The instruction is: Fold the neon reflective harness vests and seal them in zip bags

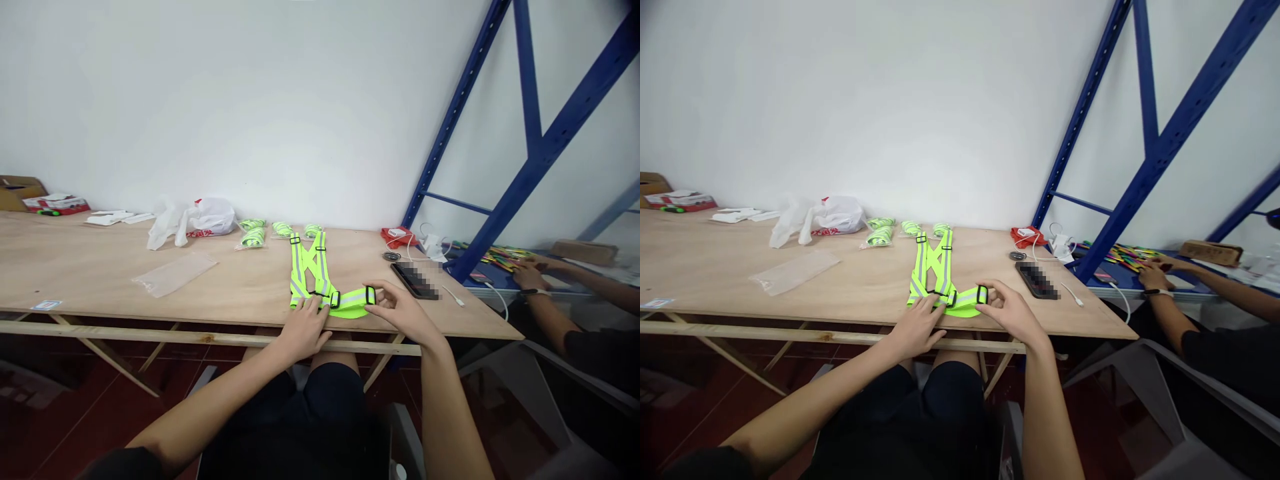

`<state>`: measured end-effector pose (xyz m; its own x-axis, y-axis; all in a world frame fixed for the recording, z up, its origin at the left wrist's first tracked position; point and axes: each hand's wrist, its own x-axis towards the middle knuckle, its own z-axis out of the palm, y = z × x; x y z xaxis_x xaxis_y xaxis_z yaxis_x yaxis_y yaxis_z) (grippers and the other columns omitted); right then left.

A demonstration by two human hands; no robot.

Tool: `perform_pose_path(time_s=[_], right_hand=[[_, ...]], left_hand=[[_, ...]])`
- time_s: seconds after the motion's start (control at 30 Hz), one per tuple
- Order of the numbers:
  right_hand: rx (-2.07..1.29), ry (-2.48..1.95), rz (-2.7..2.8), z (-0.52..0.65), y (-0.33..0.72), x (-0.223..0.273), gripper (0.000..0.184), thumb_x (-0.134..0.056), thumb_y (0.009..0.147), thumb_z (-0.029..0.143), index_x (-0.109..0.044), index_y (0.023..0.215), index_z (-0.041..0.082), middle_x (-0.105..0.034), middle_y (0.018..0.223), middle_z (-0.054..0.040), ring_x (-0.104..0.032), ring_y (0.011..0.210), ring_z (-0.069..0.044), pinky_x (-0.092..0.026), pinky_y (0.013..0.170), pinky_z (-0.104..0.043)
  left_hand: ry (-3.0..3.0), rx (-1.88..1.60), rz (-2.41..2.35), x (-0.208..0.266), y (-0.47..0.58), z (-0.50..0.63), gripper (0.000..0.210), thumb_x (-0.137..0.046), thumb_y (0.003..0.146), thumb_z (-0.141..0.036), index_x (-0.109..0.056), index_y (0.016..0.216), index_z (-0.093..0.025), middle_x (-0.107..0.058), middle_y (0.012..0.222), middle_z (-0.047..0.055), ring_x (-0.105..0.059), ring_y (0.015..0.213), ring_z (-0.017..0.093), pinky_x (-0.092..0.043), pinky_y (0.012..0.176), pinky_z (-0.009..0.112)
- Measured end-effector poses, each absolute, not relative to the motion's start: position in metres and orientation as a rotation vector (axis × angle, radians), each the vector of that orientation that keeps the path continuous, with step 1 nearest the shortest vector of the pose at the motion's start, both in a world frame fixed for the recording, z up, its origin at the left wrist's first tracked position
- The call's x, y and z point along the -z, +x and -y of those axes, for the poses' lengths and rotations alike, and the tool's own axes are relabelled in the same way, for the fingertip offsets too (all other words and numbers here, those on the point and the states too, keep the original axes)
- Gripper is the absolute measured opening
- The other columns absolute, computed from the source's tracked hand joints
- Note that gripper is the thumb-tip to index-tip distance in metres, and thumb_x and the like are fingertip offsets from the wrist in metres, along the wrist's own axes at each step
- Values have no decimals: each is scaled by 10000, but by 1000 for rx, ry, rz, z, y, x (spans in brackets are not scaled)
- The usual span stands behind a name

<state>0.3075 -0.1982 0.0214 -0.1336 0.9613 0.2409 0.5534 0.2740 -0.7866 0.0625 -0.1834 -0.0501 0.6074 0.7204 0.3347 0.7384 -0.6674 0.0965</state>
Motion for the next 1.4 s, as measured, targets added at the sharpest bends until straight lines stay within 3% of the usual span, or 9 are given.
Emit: perform_pose_path(time_s=[0.23,0.4,0.6,0.73,0.87,0.97,1.07,1.27,1.4], right_hand=[[-794,-1059,1789,153,256,-37,549,-757,731,360,-638,1237,183,-588,776,9,-559,714,-157,-491,673,-291],[-742,-980,2074,122,184,-37,480,-755,717,223,-692,1191,185,-667,1034,-49,-572,797,-152,-491,747,-294],[-791,-1005,2345,107,124,0,484,-770,720,140,-695,1198,144,-652,878,-19,-534,733,-135,-459,707,-268],[-885,-1057,2354,102,122,6,498,-772,725,166,-696,1217,163,-623,802,13,-523,690,-125,-434,655,-250],[-972,-1081,2356,98,126,9,516,-786,701,179,-708,1210,160,-623,750,27,-529,672,-126,-434,643,-247],[-1096,-1019,2299,93,129,15,446,-783,729,257,-734,1162,160,-666,752,12,-576,707,-144,-472,680,-262],[-1246,-927,2205,87,132,19,333,-736,797,376,-766,1049,160,-744,888,-39,-648,846,-187,-520,778,-298],[-1286,-884,2068,85,139,20,394,-592,900,442,-728,1108,136,-757,1039,-93,-688,975,-224,-541,871,-352],[-888,-964,1993,99,152,26,323,-530,928,319,-704,1150,161,-720,1156,-106,-650,1097,-226,-496,982,-382]], left_hand=[[-2790,649,1229,54,56,186,557,-629,862,-364,-467,1349,-148,-519,1361,201,-401,1343,375,-347,1118,508],[-2868,608,1197,50,52,185,493,-622,871,-383,-510,1275,-123,-588,1267,205,-468,1276,386,-368,1085,517],[-2818,481,1335,61,49,189,568,-670,834,-341,-494,1315,-95,-556,1347,252,-486,1285,415,-345,1089,553],[-2785,502,1302,61,51,193,534,-652,842,-321,-510,1316,-119,-542,1369,250,-474,1286,436,-324,1082,609],[-2950,627,1143,49,42,197,463,-613,869,-296,-551,1299,-136,-593,1319,203,-521,1244,376,-420,1037,514],[-3026,851,962,37,27,200,249,-501,938,-262,-667,1114,-198,-694,1108,117,-613,1075,283,-477,963,422],[-2887,1036,994,27,13,198,268,-426,966,-233,-691,943,-195,-700,948,106,-630,937,251,-496,874,395],[-2755,1057,1196,40,5,187,227,-481,915,-202,-624,1090,-173,-613,1199,161,-564,1143,313,-481,978,478],[-2750,998,1325,54,9,180,298,-482,905,-198,-547,1195,-186,-576,1287,157,-552,1192,312,-493,984,483]])
